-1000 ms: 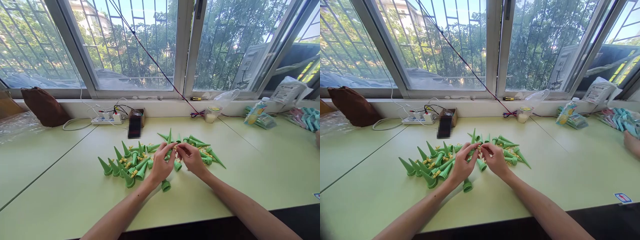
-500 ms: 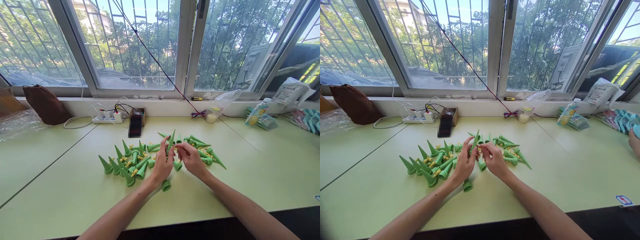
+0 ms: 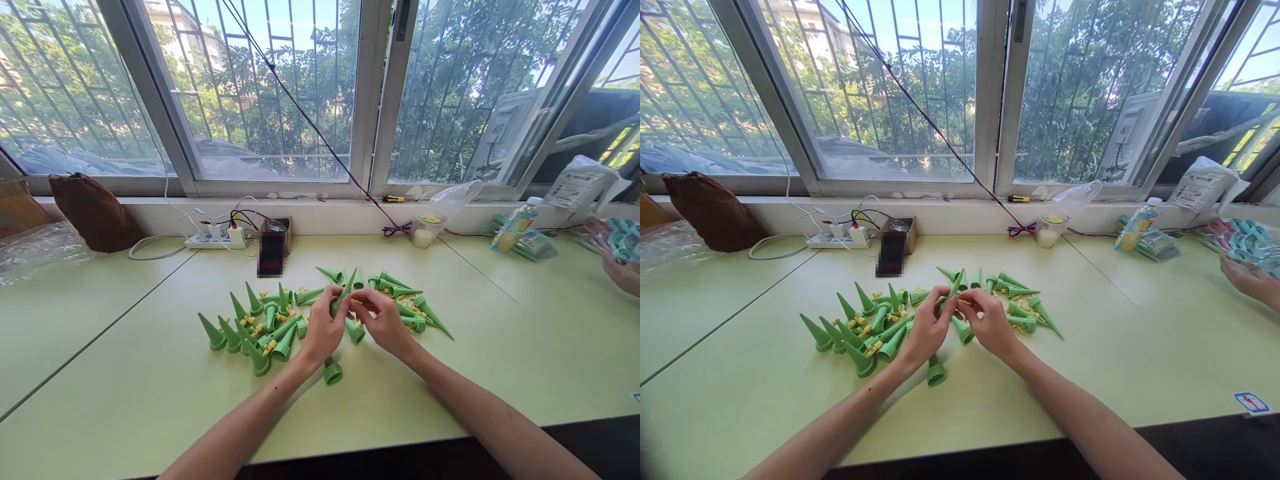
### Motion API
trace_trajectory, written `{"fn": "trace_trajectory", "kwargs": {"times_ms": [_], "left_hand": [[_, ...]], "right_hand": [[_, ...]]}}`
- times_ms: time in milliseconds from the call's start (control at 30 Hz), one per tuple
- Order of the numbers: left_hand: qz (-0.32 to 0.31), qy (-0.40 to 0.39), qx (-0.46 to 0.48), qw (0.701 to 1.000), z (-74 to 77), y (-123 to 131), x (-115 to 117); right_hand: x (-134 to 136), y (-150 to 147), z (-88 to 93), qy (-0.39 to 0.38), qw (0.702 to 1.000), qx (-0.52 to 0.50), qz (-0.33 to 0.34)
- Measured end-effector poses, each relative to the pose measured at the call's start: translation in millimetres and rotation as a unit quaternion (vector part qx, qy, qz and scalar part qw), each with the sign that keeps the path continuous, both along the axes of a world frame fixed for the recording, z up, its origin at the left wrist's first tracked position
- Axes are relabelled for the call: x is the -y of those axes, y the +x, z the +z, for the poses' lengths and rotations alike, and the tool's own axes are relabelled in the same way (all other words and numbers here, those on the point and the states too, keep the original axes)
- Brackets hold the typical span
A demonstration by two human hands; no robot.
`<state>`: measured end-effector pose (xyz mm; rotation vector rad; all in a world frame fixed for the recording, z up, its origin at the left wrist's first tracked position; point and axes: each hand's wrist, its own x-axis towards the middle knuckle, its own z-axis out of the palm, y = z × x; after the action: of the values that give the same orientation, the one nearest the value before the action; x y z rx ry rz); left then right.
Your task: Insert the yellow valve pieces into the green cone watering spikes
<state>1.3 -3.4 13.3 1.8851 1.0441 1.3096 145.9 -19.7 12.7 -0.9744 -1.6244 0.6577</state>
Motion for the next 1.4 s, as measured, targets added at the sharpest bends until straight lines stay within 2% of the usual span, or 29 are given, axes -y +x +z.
{"fn": "trace_trajectory", "kwargs": {"times_ms": [233, 533, 767, 933, 1067, 1233, 1400], "left_hand": [[0.053, 0.094, -0.068, 0.992, 1.9, -0.9, 3.3], [0.05, 0.115, -0.068, 0.99, -1.1, -0.4, 1.6], [0.102, 0.099, -0.059, 0.988, -1.3, -2.4, -0.5], [0.128, 0.053, -0.037, 0.99, 1.9, -4.3, -1.9], [0.089, -0.007, -0.004, 0.996, 1.3, -3.3, -0.9], [0.055, -0.029, 0.01, 0.998, 1.1, -0.7, 2.4], [0.035, -0.046, 0.033, 0.998, 0.6, 0.3, 3.2]], "right_hand": [[-3.3, 3.2, -4.4, 0.046, 0.996, 0.081, -0.006], [-0.4, 2.6, -2.3, 0.023, 0.996, 0.082, 0.005], [-3.5, 3.1, -3.9, -0.005, 1.0, 0.014, -0.001], [-3.9, 3.1, -3.5, 0.044, 0.996, 0.067, -0.049], [-2.7, 3.4, -0.7, 0.067, 0.99, 0.095, -0.082], [-0.3, 2.9, 0.5, 0.03, 0.997, 0.05, -0.043], [1.0, 2.4, -1.9, 0.02, 0.998, 0.021, -0.049]]}}
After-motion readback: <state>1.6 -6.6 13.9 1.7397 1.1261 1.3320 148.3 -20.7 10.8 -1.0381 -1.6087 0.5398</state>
